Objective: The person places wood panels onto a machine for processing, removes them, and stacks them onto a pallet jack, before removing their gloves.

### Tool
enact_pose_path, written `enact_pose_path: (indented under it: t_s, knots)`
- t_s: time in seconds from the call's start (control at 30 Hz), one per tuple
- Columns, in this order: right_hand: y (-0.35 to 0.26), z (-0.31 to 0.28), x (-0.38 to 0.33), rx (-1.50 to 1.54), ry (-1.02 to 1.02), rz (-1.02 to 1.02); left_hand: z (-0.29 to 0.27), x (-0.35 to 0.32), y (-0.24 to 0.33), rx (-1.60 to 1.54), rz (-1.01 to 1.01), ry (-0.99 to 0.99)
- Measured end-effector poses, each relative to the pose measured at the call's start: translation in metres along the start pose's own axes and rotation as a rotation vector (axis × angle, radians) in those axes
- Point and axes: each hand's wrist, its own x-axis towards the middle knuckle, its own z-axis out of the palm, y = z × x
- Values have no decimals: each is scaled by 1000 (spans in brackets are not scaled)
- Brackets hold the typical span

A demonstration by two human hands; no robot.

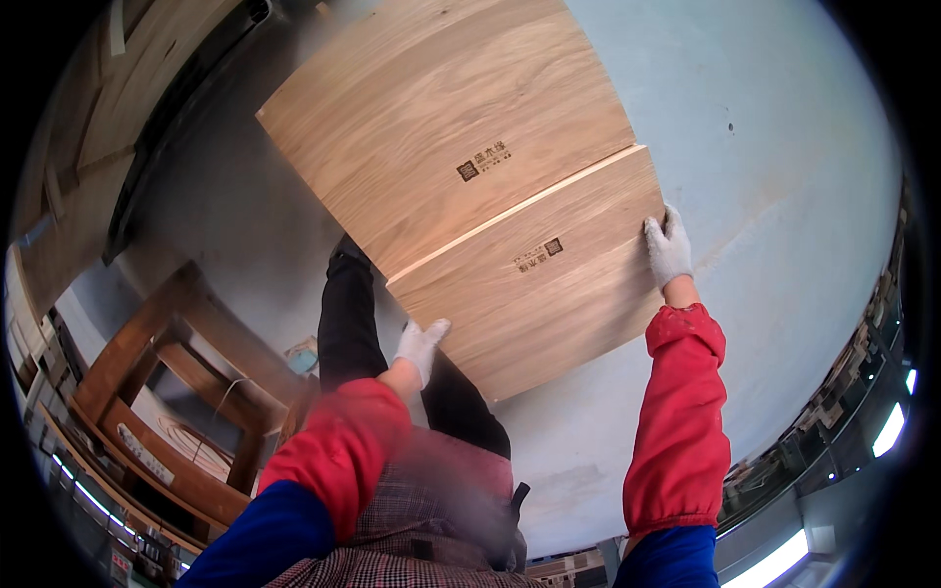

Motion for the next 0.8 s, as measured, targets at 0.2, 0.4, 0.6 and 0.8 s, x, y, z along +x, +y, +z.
enact_pose_path:
  t_s: [0.2,0.4,0.6,0.8]
  knots:
    - [3,5,3,-36,11,-4,-1,2,-7,45,-6,19]
    - [-10,4,-3,-145,9,-23,-1,-2,-3,155,33,34]
    - [-3,5,-1,-164,10,-7,6,-6,5,240,22,61]
    - [-6,-3,-4,-341,20,35,2,-3,8,257,-57,-8]
